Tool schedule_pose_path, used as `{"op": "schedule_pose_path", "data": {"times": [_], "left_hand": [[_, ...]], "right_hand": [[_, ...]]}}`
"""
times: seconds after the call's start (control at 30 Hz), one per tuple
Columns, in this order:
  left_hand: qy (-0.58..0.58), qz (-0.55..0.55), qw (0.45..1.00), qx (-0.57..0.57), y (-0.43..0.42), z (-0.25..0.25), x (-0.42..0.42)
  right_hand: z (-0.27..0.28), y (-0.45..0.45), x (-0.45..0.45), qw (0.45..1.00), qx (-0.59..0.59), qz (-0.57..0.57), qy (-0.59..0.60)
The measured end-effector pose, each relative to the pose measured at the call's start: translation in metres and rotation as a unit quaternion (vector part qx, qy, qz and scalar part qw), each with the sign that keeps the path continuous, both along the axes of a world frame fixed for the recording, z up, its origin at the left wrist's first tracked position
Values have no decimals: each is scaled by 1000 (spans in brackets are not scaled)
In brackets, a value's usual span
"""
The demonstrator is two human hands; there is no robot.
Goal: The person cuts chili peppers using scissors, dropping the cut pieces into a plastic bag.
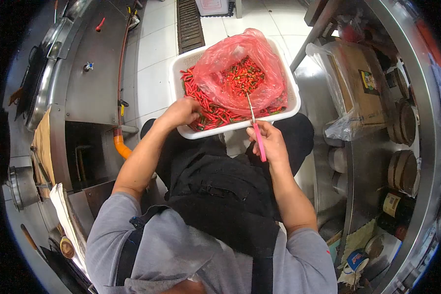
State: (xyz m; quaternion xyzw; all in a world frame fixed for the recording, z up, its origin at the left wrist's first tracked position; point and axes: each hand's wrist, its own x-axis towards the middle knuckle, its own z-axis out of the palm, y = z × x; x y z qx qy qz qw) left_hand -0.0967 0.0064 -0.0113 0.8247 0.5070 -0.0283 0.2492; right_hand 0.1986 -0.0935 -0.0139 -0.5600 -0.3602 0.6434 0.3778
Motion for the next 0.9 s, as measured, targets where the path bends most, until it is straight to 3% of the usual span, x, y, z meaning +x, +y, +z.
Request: {"op": "schedule_pose_path", "data": {"times": [0.03,0.1,0.23,0.27,0.33,0.43,0.57,0.63,0.77,0.9], "left_hand": [[1,1,1000,0,1,0,-4],[-155,139,975,-78,4,3,-9],[-211,216,939,-163,11,-8,-19],[-212,216,939,-163,10,-11,-21],[-88,194,977,-28,6,-6,-18],[-145,183,970,68,-2,-6,-15],[-112,147,982,45,-1,-10,-7],[-118,-10,991,69,-3,-19,0],[-12,-19,997,76,-14,-35,14],[-68,2,993,99,-9,-30,7]], "right_hand": [[-1,0,0,1000,3,2,-8],[1,1,-3,1000,-3,5,-8],[5,2,-12,1000,-6,18,-6],[4,2,-14,1000,-7,23,4],[2,1,-15,1000,-3,28,8],[1,-1,-16,999,-4,32,12],[1,-1,-16,1000,-10,30,4],[5,-2,-17,999,-10,30,-1],[8,-3,-18,999,-9,35,-12],[6,-7,-15,999,-7,38,-9]]}}
